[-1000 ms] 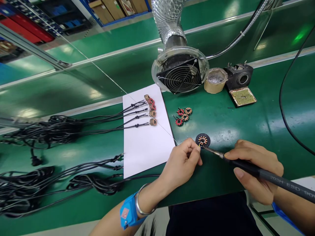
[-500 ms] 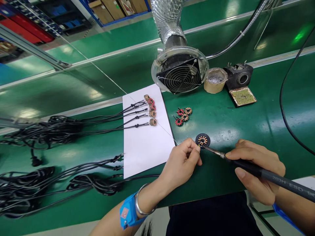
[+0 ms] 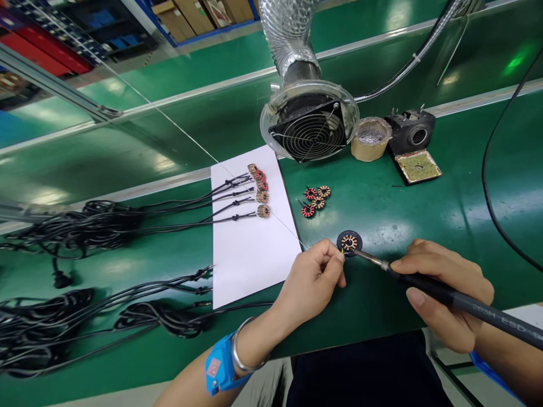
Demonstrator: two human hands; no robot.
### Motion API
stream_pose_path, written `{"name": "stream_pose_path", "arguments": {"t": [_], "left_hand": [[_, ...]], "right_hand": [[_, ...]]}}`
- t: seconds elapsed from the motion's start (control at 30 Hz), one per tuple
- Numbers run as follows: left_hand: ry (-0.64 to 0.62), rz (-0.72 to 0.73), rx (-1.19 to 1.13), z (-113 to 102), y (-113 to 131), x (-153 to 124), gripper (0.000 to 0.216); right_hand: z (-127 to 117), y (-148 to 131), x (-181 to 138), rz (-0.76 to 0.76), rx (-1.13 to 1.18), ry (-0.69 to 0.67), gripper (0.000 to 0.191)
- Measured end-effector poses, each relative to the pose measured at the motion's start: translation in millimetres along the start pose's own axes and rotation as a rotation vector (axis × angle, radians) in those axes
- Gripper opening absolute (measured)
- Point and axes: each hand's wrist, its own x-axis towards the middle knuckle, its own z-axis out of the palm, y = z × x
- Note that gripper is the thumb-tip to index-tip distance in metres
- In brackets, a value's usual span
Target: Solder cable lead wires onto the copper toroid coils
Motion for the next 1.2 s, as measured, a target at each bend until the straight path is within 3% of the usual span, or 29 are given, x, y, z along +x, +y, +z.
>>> {"name": "stream_pose_path", "arguments": {"t": [0.27,0.43,0.73,0.93,1.2], "left_hand": [[-0.015,0.03,0.04,-8,3,4,0.024],[-0.028,0.033,0.065,-11,5,8,0.03],[-0.049,0.025,0.062,-12,4,12,0.034],[-0.071,0.147,0.103,-11,9,5,0.032],[-0.074,0.157,0.207,-7,14,-1,0.026]], "right_hand": [[3,12,7,-0.007,-0.046,0.09,0.043],[7,16,28,-0.064,-0.161,-0.076,0.023],[23,33,41,-0.04,-0.203,-0.274,0.025],[28,39,39,-0.048,-0.189,-0.292,0.019],[23,36,35,-0.141,-0.159,-0.314,0.02]]}}
